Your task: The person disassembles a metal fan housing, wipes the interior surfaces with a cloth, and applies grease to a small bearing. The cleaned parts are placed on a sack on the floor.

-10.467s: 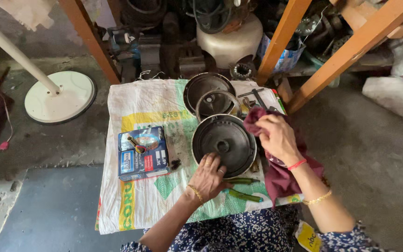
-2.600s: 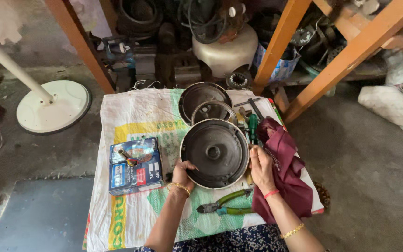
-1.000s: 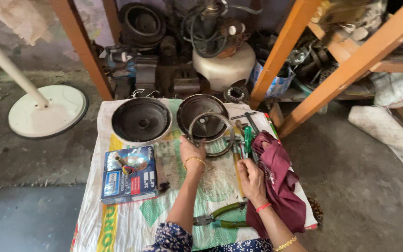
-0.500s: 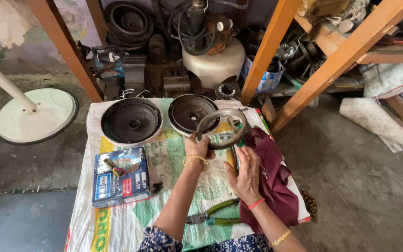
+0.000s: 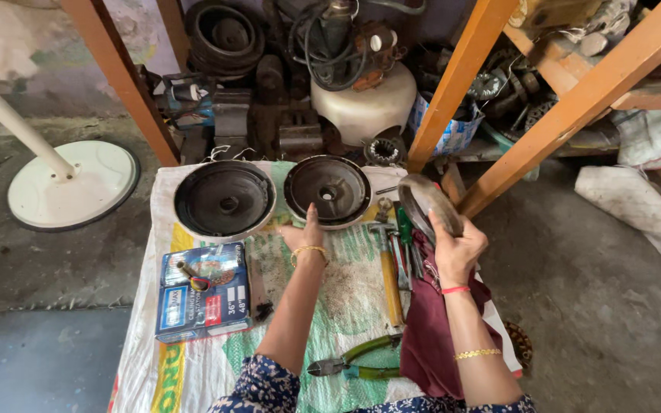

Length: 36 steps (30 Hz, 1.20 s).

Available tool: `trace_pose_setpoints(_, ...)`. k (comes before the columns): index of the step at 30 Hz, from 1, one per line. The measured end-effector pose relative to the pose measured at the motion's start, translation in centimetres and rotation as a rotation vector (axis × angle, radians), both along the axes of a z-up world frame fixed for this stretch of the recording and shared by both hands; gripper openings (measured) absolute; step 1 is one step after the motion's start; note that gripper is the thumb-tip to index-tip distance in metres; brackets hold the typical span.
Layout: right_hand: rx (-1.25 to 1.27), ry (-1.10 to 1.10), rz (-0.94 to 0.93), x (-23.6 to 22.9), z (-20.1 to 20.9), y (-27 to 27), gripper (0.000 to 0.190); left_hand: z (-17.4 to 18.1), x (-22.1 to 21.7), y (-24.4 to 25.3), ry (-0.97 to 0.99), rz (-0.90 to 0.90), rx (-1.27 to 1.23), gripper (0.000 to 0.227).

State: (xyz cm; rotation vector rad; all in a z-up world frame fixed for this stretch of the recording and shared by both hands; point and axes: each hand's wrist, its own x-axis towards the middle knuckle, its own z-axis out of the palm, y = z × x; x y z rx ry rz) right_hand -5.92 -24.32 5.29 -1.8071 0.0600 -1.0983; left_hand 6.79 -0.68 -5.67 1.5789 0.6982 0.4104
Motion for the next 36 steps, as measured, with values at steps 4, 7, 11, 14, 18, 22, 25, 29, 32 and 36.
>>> trace_pose_setpoints(4,0.22,-0.021,0.091,0.0,-0.3,-0.4,0.022,-0.5,1.9,-0.7,-0.075,-0.078,-0.426,0.066)
trace_pose_setpoints(7,0.168,0.071,0.107,-0.6,-0.5,-0.1,0.02,1.5,1.4,0.2,0.026,-0.177,-0.542,0.049)
trace_pose_setpoints(11,0.216,0.017,0.122,-0.1,-0.3,-0.4,0.02,3.7,-0.9,0.7,-0.121,-0.222,-0.585,0.045)
trace_pose_setpoints(14,0.375,0.028,0.114,0.5,-0.4,-1.1,0.018,5.1,-4.5,0.7,-0.04,-0.179,-0.608,0.037)
trace_pose_setpoints(18,0.336,0.043,0.214,0.0,0.4,-0.9,0.019,4.8,-11.2,0.9,-0.087,-0.158,-0.707,0.032)
trace_pose_setpoints(22,0.191,0.201,0.25,0.8,3.2,-1.3,0.019,2.8,-14.2,1.1,-0.127,-0.196,-0.612,0.036)
trace_pose_setpoints(25,0.153,0.202,0.325,3.7,5.3,-1.2,0.033,1.3,-15.7,2.7,-0.085,-0.282,-0.622,0.038)
trace_pose_setpoints(29,-0.166,0.247,0.391,7.1,6.7,1.8,0.037,0.0,-17.6,3.8,-0.059,-0.401,-0.616,0.04)
trace_pose_setpoints(32,-0.447,0.188,0.411,9.9,6.8,5.5,0.038,-0.3,-18.2,4.0,-0.045,-0.43,-0.581,0.042)
trace_pose_setpoints(36,-0.716,0.125,0.49,12.1,3.4,10.8,0.029,-0.4,-18.6,3.8,-0.062,-0.469,-0.562,0.041)
